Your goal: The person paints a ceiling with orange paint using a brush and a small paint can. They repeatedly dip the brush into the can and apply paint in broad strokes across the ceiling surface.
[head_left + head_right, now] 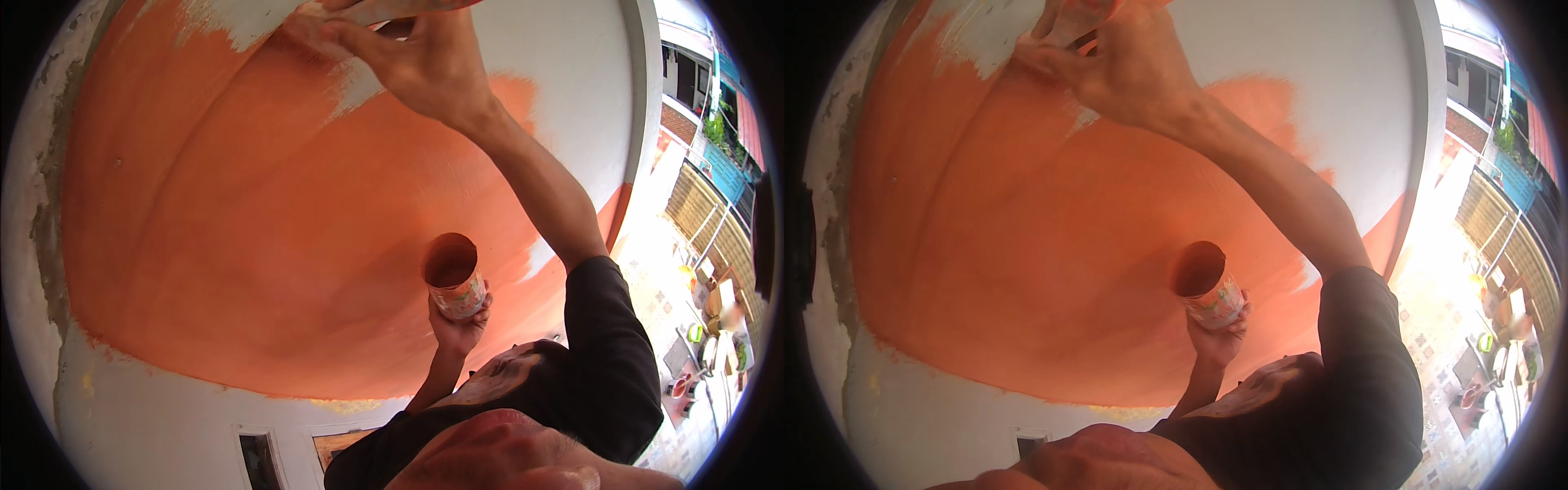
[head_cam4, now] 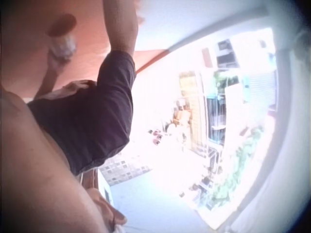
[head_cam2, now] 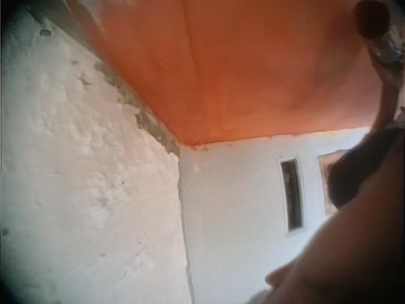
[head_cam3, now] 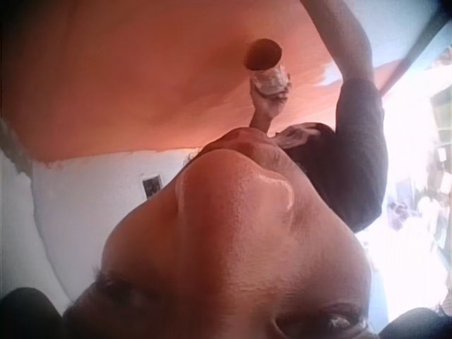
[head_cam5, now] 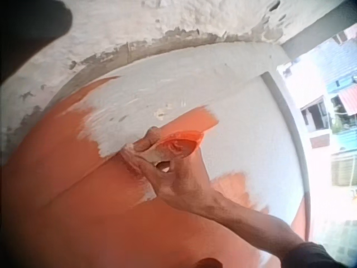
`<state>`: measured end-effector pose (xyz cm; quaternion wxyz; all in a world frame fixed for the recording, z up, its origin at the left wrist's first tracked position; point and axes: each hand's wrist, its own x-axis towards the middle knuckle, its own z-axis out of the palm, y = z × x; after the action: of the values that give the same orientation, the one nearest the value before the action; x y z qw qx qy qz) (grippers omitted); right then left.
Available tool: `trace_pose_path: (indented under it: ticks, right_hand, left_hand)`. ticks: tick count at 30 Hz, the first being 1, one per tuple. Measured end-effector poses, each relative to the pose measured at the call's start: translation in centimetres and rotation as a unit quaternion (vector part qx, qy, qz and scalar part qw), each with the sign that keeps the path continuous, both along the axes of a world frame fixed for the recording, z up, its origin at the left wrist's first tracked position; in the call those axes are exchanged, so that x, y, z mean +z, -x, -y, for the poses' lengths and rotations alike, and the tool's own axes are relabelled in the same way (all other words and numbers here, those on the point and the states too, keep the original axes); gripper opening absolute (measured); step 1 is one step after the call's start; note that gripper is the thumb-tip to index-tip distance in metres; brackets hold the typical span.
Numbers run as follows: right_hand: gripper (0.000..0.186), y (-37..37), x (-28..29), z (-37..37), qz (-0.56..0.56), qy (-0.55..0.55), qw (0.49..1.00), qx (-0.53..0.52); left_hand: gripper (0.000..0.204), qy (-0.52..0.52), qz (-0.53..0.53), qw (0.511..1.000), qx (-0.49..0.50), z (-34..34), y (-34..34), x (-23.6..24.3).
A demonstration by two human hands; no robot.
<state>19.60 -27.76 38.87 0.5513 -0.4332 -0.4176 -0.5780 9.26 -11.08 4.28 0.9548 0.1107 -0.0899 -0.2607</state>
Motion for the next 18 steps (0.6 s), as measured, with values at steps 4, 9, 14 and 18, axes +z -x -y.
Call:
trace_pose_path:
  ticks: [4,9,14,18]
  right_hand:
    - [0.018,-3.9,-0.1,9.0,-0.053,-0.095,0.994,-0.016]
    - [0.017,-7.5,-0.1,19.1,-0.104,-0.189,0.967,-0.138]
    - [0.026,-10.1,1.4,26.8,-0.148,-0.207,0.933,-0.255]
    - [0.030,-10.0,1.8,28.7,-0.142,-0.211,0.873,-0.416]
  left_hand:
    - [0.068,-0.013,-0.007,1.000,0.011,-0.3,0.0,0.2]
    - [0.068,-0.022,-0.012,0.999,0.022,-0.5,0.1,0.1]
    - [0.072,-0.023,-0.013,0.999,0.023,-0.8,-0.1,-0.1]
    - [0.077,-0.017,-0.020,0.999,0.023,-0.8,0.0,-0.2]
